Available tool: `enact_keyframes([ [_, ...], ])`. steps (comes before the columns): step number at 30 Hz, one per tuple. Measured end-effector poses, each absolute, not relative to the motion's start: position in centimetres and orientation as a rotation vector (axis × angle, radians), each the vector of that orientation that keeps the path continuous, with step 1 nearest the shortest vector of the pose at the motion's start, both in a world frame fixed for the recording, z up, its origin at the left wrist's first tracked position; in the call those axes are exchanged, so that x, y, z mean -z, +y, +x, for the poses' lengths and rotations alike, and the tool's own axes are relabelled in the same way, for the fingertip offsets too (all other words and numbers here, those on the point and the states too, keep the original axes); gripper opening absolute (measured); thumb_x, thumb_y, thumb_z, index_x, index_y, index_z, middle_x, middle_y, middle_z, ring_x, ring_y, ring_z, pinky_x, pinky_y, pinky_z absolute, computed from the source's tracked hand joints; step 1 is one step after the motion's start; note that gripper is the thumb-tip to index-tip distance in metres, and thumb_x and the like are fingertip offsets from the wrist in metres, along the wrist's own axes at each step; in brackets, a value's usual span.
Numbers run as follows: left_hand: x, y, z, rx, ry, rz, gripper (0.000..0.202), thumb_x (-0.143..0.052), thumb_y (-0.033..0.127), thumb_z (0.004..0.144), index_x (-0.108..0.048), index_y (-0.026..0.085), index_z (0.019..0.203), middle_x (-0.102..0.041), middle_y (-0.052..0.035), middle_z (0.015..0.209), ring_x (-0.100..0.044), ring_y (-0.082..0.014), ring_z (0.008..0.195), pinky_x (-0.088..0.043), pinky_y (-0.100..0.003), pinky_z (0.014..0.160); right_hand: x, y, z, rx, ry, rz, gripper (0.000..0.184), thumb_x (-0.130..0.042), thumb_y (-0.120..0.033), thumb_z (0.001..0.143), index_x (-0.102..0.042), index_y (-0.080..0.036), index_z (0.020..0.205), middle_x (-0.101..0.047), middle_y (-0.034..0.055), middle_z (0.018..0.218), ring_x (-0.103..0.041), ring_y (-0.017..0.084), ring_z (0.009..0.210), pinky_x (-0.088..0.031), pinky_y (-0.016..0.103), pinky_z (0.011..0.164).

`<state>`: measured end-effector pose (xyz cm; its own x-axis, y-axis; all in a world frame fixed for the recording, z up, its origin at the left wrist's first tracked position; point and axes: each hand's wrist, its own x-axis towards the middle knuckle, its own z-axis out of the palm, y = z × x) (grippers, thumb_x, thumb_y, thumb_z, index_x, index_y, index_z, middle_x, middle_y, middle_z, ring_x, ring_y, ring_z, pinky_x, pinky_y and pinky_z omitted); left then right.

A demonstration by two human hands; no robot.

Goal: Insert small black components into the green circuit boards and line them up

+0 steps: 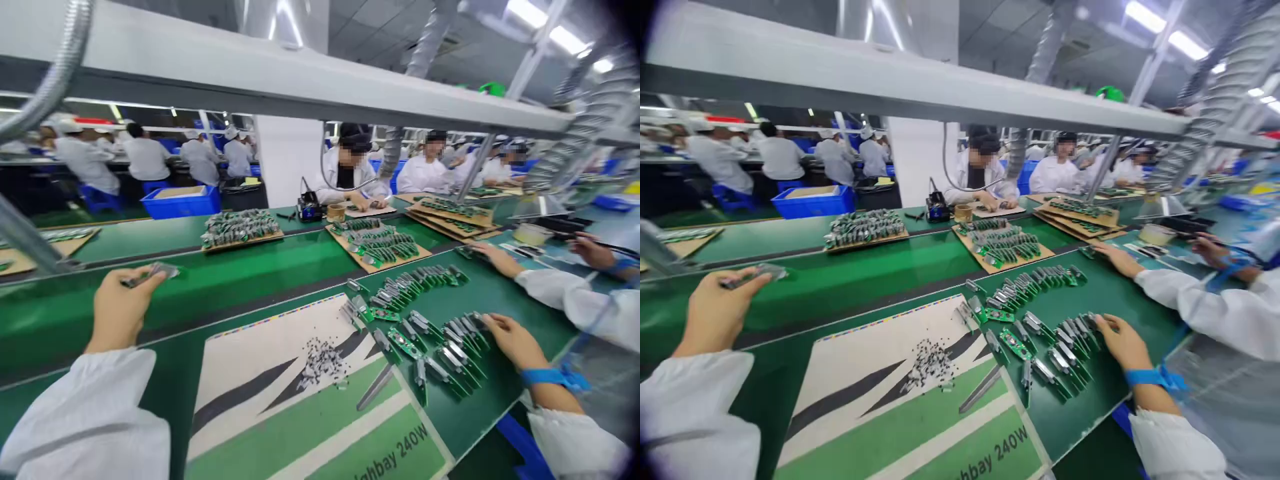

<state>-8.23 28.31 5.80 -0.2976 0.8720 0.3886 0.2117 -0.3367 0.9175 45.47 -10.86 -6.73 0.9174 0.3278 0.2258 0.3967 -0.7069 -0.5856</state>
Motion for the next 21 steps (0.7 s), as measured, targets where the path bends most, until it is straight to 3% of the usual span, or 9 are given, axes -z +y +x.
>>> enact_keyframes([
  [2,-6.8,26.4,-7.8,-1.723,1.287,1.34,0.028,-0.073,0.0,0.075,-0.051,0.013,0.066,-0.062,0.0041,0.075,-0.051,-0.0077,0.057,-0.04,-0.018,0.051,5.7,-10.6,43.2,0.213,-0.515,-2.413,0.02,-0.055,-0.031,0.098,-0.061,-0.02,0.114,-0.063,0.0076,0.115,-0.063,0.02,0.099,-0.053,0.039,0.087],
  [5,-8.5,22.6,-6.3,-1.715,1.075,1.246,0.021,-0.065,0.006,0.086,-0.051,0.013,0.071,-0.056,0.0043,0.073,-0.05,-0.0071,0.056,-0.042,-0.018,0.049,4.1,-7.9,36.9,0.181,-0.837,-2.317,0.022,-0.049,-0.029,0.1,-0.059,-0.014,0.113,-0.063,0.0091,0.11,-0.062,0.022,0.099,-0.051,0.045,0.09],
  [8,-10.2,18.0,-4.6,-1.654,0.877,1.205,0.03,-0.069,0.005,0.08,-0.044,0.017,0.067,-0.052,0.0058,0.066,-0.049,-0.0072,0.054,-0.04,-0.018,0.048,3.1,-3.7,28.9,-0.087,-1.477,-2.085,0.023,-0.062,-0.039,0.093,-0.066,-0.019,0.103,-0.066,0.0066,0.109,-0.062,0.02,0.101,-0.052,0.039,0.092],
  [11,-11.4,13.9,-3.9,-1.615,0.729,1.189,0.04,-0.078,0.005,0.068,-0.04,0.019,0.066,-0.051,0.0055,0.063,-0.05,-0.0088,0.056,-0.041,-0.019,0.048,3.1,-0.2,23.1,-0.322,-1.881,-1.935,0.022,-0.062,-0.037,0.094,-0.066,-0.016,0.099,-0.068,0.0042,0.101,-0.065,0.017,0.091,-0.054,0.038,0.085],
  [15,-12.5,10.4,-4.9,-1.612,0.629,1.174,0.043,-0.083,0.006,0.061,-0.042,0.02,0.065,-0.055,0.0037,0.063,-0.051,-0.0094,0.058,-0.045,-0.02,0.05,4.6,1.0,20.9,-0.478,-2.068,-1.964,0.022,-0.061,-0.035,0.095,-0.064,-0.015,0.105,-0.067,0.0048,0.103,-0.066,0.017,0.088,-0.056,0.037,0.08],
  [21,-13.2,8.6,-5.6,-1.605,0.578,1.136,0.043,-0.084,0.005,0.06,-0.044,0.019,0.065,-0.062,0.0014,0.072,-0.054,-0.009,0.059,-0.049,-0.02,0.053,6.7,-0.4,20.3,-0.44,-2.039,-2.086,0.021,-0.06,-0.032,0.096,-0.064,-0.016,0.109,-0.066,0.0064,0.111,-0.065,0.019,0.097,-0.055,0.041,0.086],
])
